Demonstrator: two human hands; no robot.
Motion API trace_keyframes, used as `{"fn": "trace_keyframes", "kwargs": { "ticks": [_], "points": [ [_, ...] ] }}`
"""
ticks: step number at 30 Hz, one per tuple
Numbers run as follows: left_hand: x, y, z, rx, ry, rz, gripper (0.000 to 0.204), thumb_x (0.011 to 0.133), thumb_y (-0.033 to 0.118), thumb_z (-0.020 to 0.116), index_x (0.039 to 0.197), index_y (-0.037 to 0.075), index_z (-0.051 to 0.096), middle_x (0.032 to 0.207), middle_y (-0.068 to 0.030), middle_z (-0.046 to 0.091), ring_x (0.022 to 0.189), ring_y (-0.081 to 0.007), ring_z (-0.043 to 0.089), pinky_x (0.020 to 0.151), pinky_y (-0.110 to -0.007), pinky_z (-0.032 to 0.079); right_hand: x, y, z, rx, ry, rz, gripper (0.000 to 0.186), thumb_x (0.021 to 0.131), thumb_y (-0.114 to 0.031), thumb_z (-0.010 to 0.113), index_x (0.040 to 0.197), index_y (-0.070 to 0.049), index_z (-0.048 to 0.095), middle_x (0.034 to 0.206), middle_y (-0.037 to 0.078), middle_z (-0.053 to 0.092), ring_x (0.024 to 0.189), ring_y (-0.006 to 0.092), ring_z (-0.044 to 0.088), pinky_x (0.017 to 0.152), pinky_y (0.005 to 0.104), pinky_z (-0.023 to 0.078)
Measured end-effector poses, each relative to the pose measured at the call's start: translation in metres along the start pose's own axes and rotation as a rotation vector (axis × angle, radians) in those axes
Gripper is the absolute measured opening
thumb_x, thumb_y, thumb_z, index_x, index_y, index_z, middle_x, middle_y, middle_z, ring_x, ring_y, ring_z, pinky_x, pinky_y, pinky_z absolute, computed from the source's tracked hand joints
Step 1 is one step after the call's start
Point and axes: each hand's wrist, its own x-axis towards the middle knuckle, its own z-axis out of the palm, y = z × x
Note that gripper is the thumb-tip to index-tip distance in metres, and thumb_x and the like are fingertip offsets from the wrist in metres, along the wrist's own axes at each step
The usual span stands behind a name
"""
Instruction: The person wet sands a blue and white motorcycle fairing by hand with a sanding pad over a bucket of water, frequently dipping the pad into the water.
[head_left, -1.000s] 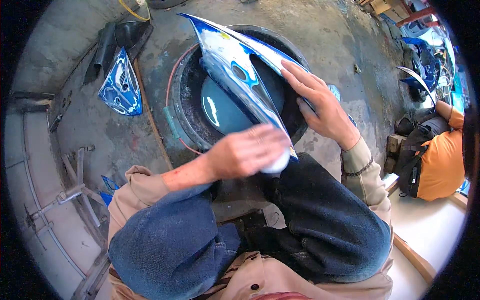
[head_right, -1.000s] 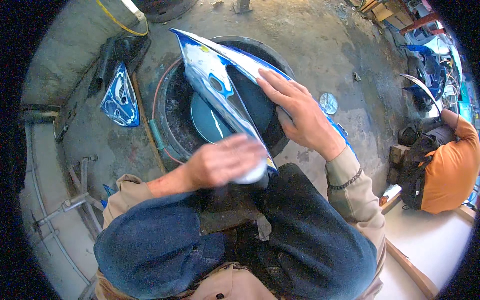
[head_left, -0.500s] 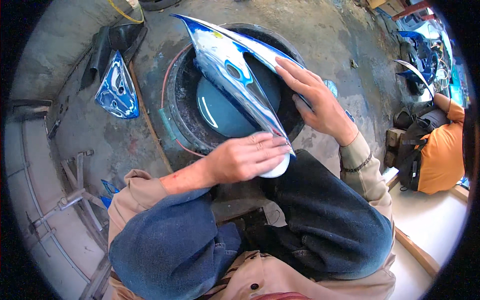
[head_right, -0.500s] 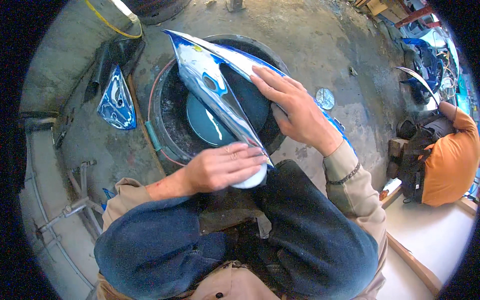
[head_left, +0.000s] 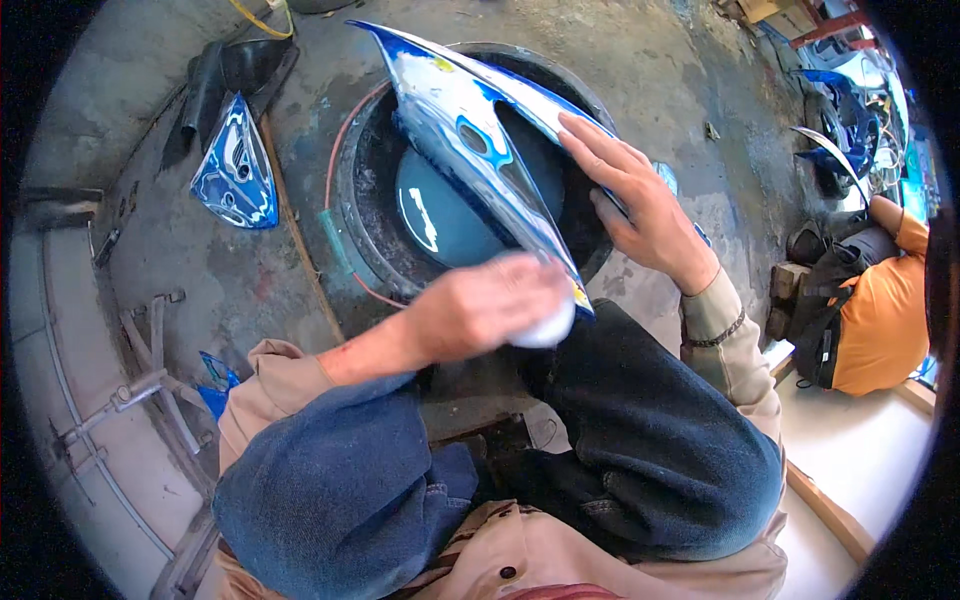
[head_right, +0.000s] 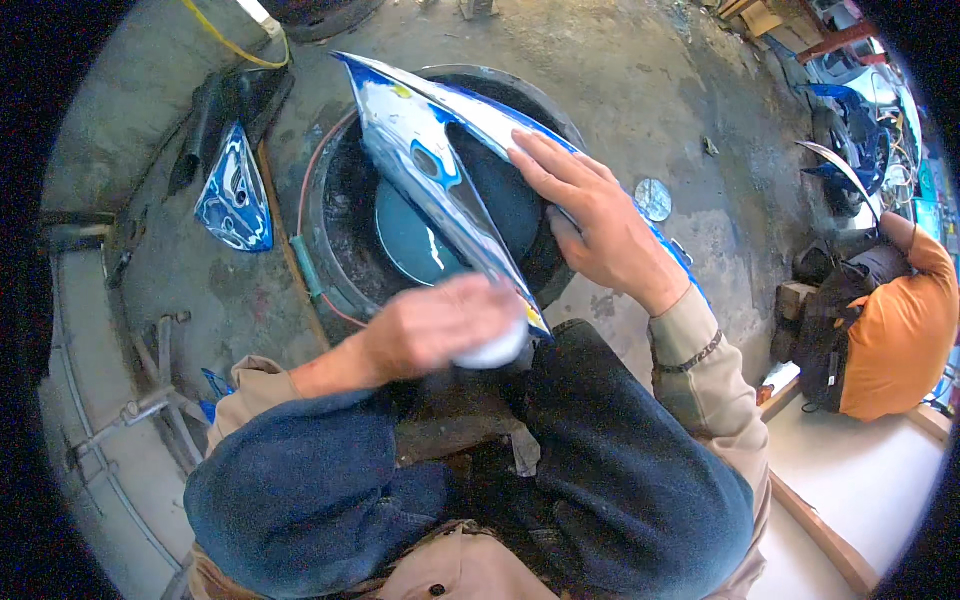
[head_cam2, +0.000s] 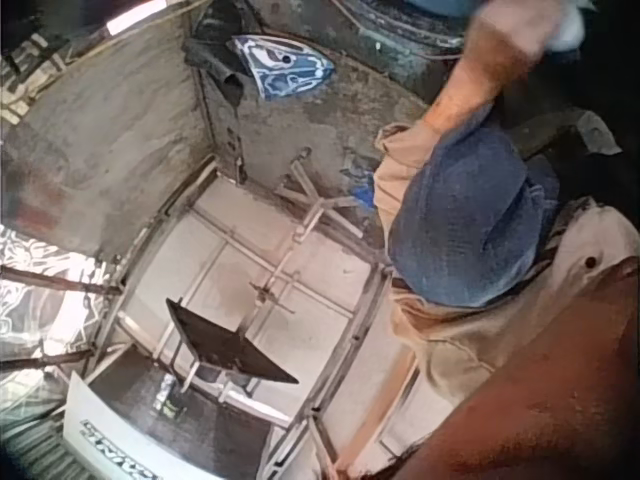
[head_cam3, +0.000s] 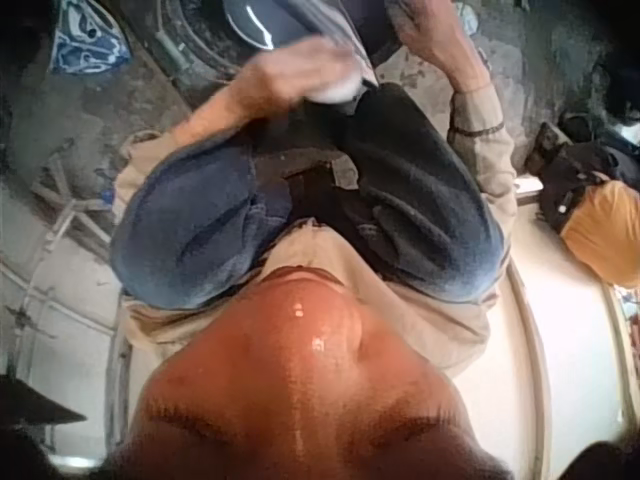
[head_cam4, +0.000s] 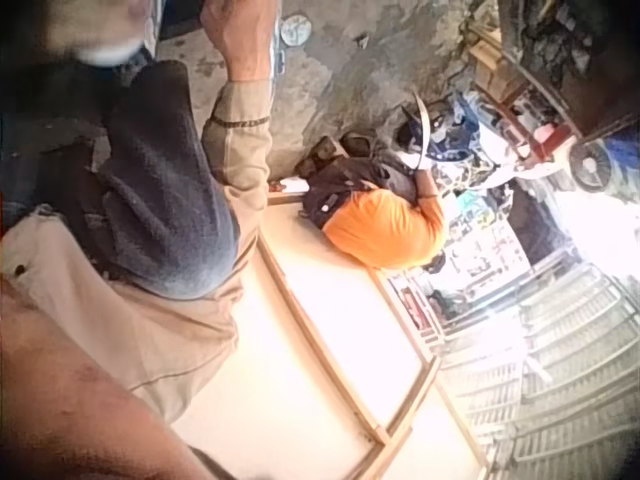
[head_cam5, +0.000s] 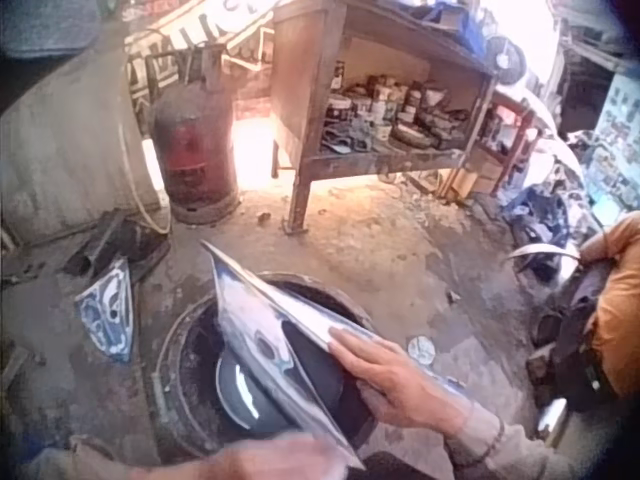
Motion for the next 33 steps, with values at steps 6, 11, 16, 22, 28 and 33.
{"fn": "trace_keyframes", "kwargs": {
  "ticks": [6,11,16,22,28,33],
  "points": [
    [-0.001,-0.035,-0.028,0.214,0.113,-0.189,0.048,0.093,0.004,0.072,0.141,0.0,0.073,0.146,-0.0157,0.074,0.137,-0.0297,0.072,0.118,-0.046,0.057,-0.002,-0.002,-0.002,0.022,-0.008,0.025,0.087,0.087,0.013,0.061,0.17,-0.009,0.047,0.179,0.016,0.042,0.166,0.0372,0.038,0.135,0.0504,0.031],
    [0.001,0.0,-0.014,0.098,-0.065,0.005,0.044,0.097,0.008,0.068,0.14,0.003,0.073,0.145,-0.014,0.075,0.136,-0.0275,0.072,0.121,-0.047,0.054,0.001,-0.001,-0.002,0.014,-0.009,0.015,0.087,0.086,0.013,0.06,0.17,-0.01,0.048,0.178,0.017,0.042,0.165,0.037,0.039,0.135,0.0507,0.031],
    [0.004,-0.028,-0.029,0.19,0.149,-0.258,0.051,0.095,-0.005,0.061,0.143,0.006,0.073,0.144,-0.016,0.076,0.14,-0.0319,0.07,0.124,-0.05,0.051,0.003,-0.002,-0.002,0.029,-0.019,0.022,0.091,0.083,0.014,0.06,0.17,-0.01,0.047,0.178,0.017,0.042,0.165,0.0367,0.039,0.135,0.0507,0.031],
    [0.002,-0.018,-0.033,0.217,0.039,-0.169,0.045,0.094,-0.005,0.067,0.137,0.004,0.076,0.145,-0.0162,0.075,0.139,-0.0304,0.07,0.124,-0.048,0.051,0.001,-0.005,-0.003,0.021,-0.019,0.033,0.091,0.082,0.015,0.06,0.169,-0.009,0.048,0.178,0.018,0.043,0.165,0.0368,0.039,0.135,0.0505,0.032],
    [-0.01,-0.014,-0.019,0.176,0.007,-0.16,0.047,0.095,-0.006,0.065,0.138,0.01,0.076,0.145,-0.0114,0.076,0.141,-0.0216,0.07,0.128,-0.061,0.039,0.004,-0.006,-0.004,0.029,-0.018,0.026,0.089,0.083,0.015,0.06,0.169,-0.008,0.048,0.177,0.018,0.043,0.165,0.0377,0.04,0.134,0.0497,0.032],
    [-0.012,-0.043,-0.041,0.422,0.136,-0.322,0.051,0.095,-0.007,0.064,0.141,0.011,0.075,0.149,-0.0111,0.074,0.143,-0.0214,0.068,0.131,-0.061,0.032,0.002,-0.008,-0.003,0.01,-0.026,0.043,0.088,0.084,0.015,0.059,0.168,-0.007,0.049,0.177,0.018,0.044,0.165,0.0383,0.039,0.134,0.0496,0.032]
  ]
}}
